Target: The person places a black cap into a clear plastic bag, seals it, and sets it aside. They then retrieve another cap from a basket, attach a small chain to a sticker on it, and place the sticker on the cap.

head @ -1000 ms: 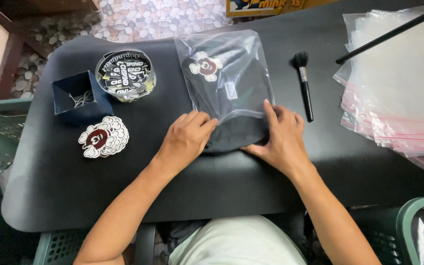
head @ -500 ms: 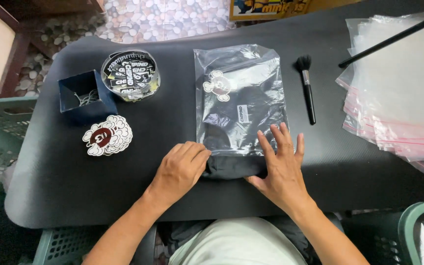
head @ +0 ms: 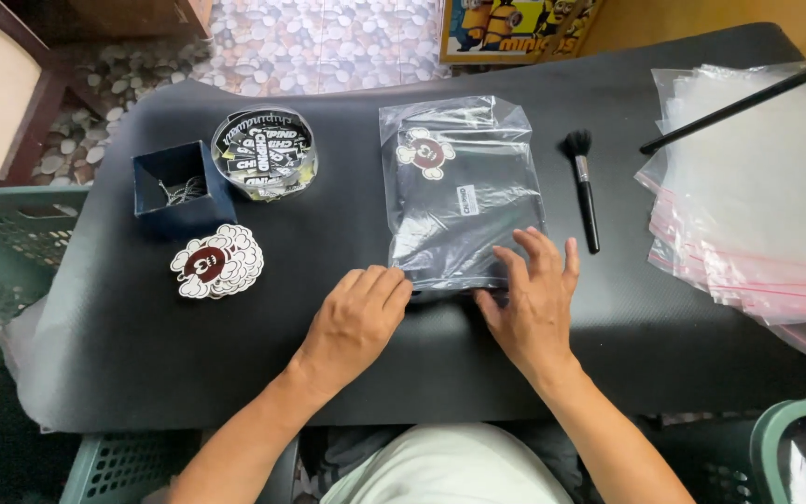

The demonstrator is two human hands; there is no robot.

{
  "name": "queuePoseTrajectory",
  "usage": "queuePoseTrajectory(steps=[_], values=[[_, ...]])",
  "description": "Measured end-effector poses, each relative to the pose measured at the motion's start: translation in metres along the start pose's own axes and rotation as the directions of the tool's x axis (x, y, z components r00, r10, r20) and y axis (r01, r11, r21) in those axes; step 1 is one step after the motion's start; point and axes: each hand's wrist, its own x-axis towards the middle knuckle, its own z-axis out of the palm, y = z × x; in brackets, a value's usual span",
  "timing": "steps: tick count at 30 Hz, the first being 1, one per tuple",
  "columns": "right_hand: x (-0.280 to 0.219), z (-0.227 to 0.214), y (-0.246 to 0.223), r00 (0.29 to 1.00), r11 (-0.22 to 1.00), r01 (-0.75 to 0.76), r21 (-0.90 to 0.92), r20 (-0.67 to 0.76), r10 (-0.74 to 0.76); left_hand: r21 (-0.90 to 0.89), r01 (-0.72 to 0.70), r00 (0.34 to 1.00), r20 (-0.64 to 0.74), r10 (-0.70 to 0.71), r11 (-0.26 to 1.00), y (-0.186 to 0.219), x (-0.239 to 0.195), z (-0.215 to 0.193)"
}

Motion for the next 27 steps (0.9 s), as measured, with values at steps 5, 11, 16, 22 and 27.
queuePoseTrajectory(steps=[5,11,16,22,27], values=[[0.011,-0.006,-0.012,0.999,0.998,0.045,-0.041,0.011,-0.044,0.002,-0.009,1.0,0.004,0.009,1.0,0.001,0.002,0.006],[0.0,-0.004,0.004,0.997,0.997,0.074,0.0,0.018,-0.074,0.028,0.016,1.0,0.012,-0.016,0.999,-0.005,-0.007,0.012],[0.012,-0.005,-0.011,0.987,0.986,0.158,0.058,0.033,-0.16,0.0,0.001,1.0,-0.019,-0.001,1.0,0.001,0.003,0.01],[0.015,0.004,-0.001,0.979,0.979,0.202,0.017,-0.032,-0.201,0.046,0.028,0.999,-0.047,-0.026,0.999,-0.008,-0.002,0.018],[0.017,0.008,-0.013,0.979,0.984,0.173,0.042,-0.118,-0.167,0.043,0.091,0.993,-0.073,-0.088,0.995,-0.001,-0.002,0.026]])
